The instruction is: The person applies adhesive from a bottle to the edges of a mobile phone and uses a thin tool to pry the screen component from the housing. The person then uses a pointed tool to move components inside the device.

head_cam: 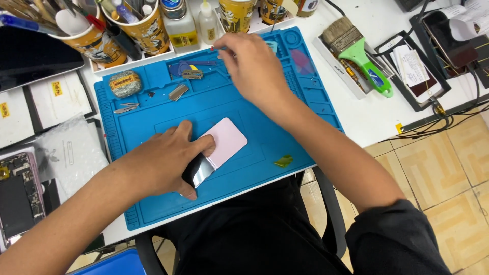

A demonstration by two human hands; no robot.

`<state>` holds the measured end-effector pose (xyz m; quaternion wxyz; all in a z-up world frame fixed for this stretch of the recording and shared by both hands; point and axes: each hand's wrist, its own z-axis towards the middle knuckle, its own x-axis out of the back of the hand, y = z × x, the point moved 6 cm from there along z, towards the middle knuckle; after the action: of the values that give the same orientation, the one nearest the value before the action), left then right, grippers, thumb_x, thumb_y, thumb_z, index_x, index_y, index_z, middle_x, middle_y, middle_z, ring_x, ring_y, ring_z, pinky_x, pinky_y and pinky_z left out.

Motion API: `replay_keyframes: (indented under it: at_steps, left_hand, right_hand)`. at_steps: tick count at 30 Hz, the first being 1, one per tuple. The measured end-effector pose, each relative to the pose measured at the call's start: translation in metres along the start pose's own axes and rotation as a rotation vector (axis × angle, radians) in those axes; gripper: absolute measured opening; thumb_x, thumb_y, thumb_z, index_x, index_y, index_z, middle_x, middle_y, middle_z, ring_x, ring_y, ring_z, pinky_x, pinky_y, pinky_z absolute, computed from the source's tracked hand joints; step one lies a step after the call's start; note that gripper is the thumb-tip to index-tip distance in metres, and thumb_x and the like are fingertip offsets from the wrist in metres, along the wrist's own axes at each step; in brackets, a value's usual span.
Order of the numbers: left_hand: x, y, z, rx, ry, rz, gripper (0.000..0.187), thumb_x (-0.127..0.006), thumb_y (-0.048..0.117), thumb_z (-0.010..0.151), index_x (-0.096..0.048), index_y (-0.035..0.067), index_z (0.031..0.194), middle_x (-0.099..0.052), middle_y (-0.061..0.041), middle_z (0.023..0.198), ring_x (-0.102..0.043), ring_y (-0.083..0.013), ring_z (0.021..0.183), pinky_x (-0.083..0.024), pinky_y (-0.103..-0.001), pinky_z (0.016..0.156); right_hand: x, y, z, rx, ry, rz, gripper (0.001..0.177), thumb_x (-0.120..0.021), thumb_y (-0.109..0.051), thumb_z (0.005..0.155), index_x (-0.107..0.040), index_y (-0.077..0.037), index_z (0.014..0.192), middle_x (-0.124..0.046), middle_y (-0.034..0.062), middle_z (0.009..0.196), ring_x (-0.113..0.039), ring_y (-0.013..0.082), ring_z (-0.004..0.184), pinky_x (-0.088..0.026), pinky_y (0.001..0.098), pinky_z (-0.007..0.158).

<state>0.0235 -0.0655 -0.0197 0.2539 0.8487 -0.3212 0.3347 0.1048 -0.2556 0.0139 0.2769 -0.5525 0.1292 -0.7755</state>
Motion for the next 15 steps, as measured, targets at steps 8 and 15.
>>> replay_keyframes:
  at_steps: [8, 15]
  left_hand:
    - [-0.002, 0.000, -0.001, 0.024, -0.035, 0.020, 0.086, -0.102, 0.051, 0.071, -0.040, 0.038, 0.129, -0.039, -0.005, 0.119, -0.052, -0.0241, 0.100, -0.052, -0.043, 0.077]
    - [-0.009, 0.004, -0.025, 0.082, 0.263, -0.178, 0.095, -0.104, 0.038, 0.066, -0.040, 0.026, 0.135, -0.046, -0.009, 0.115, -0.057, -0.0311, 0.103, -0.053, -0.046, 0.081]
  right_hand:
    - [0.098, 0.078, -0.055, -0.332, -0.044, -0.150, 0.020, -0.063, -0.006, 0.105, -0.069, -0.004, 0.124, -0.074, 0.0173, 0.107, -0.072, 0.0302, 0.089, -0.058, 0.0491, 0.079]
    - [0.097, 0.088, -0.077, -0.079, -0.033, -0.250, 0.020, -0.070, -0.004, 0.108, -0.072, 0.001, 0.127, -0.065, 0.0165, 0.106, -0.057, 0.0350, 0.102, -0.045, 0.0506, 0.084]
